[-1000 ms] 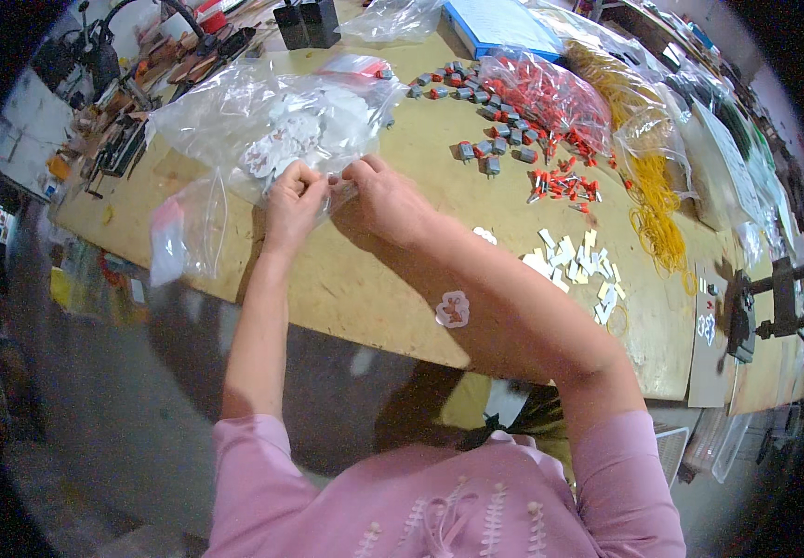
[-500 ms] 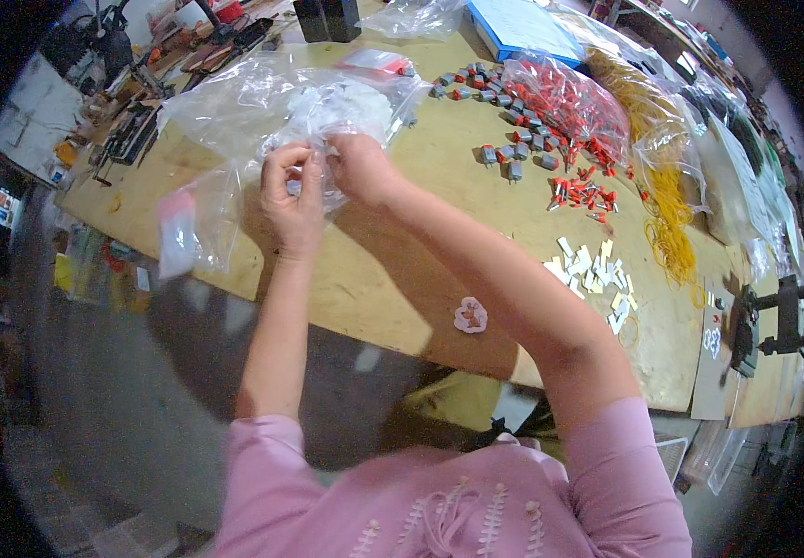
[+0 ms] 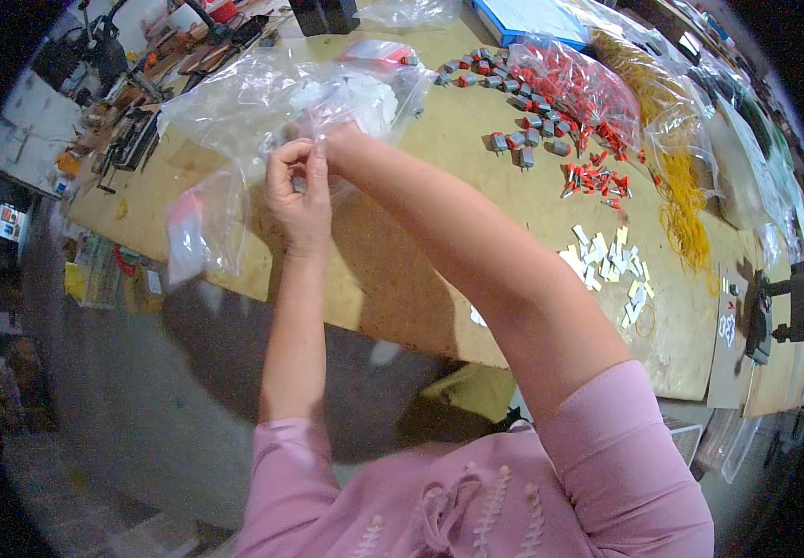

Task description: The person assembles small craft kits by placing white cutouts, yellow rubber bands, and small red-and-gray components into clear plastic bags. They handle each item by hand, seal the bags, and place them on the table. The process is repeated multiple times with consistent item selection and bagging.

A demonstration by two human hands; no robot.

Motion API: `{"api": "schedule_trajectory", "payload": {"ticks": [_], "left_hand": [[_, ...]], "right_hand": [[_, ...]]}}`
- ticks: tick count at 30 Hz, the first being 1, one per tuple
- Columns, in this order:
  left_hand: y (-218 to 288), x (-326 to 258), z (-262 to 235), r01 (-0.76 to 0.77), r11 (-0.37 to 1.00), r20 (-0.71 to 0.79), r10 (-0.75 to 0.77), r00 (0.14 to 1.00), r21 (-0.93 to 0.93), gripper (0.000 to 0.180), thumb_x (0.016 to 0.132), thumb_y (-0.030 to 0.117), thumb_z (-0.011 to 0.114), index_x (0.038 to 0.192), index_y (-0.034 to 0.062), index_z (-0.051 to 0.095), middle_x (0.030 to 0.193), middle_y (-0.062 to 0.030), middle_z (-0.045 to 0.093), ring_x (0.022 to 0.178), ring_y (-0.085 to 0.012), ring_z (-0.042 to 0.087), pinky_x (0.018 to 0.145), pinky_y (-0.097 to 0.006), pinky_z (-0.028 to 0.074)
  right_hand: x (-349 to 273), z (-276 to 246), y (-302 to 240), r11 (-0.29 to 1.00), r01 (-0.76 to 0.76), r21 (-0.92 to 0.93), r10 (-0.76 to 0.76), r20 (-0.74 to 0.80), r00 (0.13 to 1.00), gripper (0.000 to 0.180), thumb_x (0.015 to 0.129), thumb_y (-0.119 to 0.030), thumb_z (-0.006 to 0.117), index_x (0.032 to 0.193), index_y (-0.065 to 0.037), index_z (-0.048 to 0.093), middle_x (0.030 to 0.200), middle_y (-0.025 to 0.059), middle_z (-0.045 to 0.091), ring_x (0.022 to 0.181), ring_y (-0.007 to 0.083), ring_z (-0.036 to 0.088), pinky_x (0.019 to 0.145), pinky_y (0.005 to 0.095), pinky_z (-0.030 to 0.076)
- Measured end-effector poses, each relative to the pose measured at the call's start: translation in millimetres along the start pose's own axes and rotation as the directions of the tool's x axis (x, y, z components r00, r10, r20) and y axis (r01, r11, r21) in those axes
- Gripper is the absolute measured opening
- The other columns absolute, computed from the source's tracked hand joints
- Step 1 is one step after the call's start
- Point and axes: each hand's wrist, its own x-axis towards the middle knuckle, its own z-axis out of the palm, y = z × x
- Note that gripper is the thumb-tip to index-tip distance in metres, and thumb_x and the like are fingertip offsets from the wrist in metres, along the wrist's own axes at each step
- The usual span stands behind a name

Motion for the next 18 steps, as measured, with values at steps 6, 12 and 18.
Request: {"api": "schedule_trajectory", "payload": {"ticks": [6,12,18], "left_hand": [[-9.5,13.8,-3.9,0.268,0.963,-0.167,-0.265,0.95,-0.003,0.048,0.113,0.035,0.042,0.141,-0.0002,0.056,0.141,-0.0203,0.057,0.13,-0.034,0.053,0.113,-0.047,0.039],[-19.8,21.1,-24.5,0.636,0.745,-0.109,-0.662,0.742,-0.2,0.063,0.113,0.048,0.028,0.151,0.003,0.05,0.151,-0.0211,0.054,0.138,-0.033,0.053,0.117,-0.042,0.04],[-3.4,23.6,-6.2,0.669,0.717,0.029,-0.678,0.735,-0.193,0.072,0.114,0.052,0.027,0.152,-0.0036,0.052,0.15,-0.0209,0.058,0.135,-0.0324,0.057,0.115,-0.041,0.044]], "right_hand": [[3.6,-1.8,-4.1,0.99,-0.068,0.121,0.069,0.0,0.998,0.046,0.085,-0.047,0.077,0.118,-0.014,0.077,0.113,0.0146,0.077,0.107,0.0341,0.074,0.092,0.0436,0.059],[-1.3,10.7,-12.3,0.883,-0.103,0.457,0.13,-0.028,0.991,0.063,0.078,-0.054,0.082,0.121,-0.008,0.075,0.116,0.0166,0.077,0.109,0.034,0.074,0.094,0.0446,0.057],[18.9,49.8,18.0,0.306,-0.081,0.948,0.49,-0.085,0.868,0.03,0.09,-0.02,0.079,0.114,-0.003,0.074,0.103,0.013,0.076,0.092,0.0239,0.074,0.079,0.0401,0.061]]}}
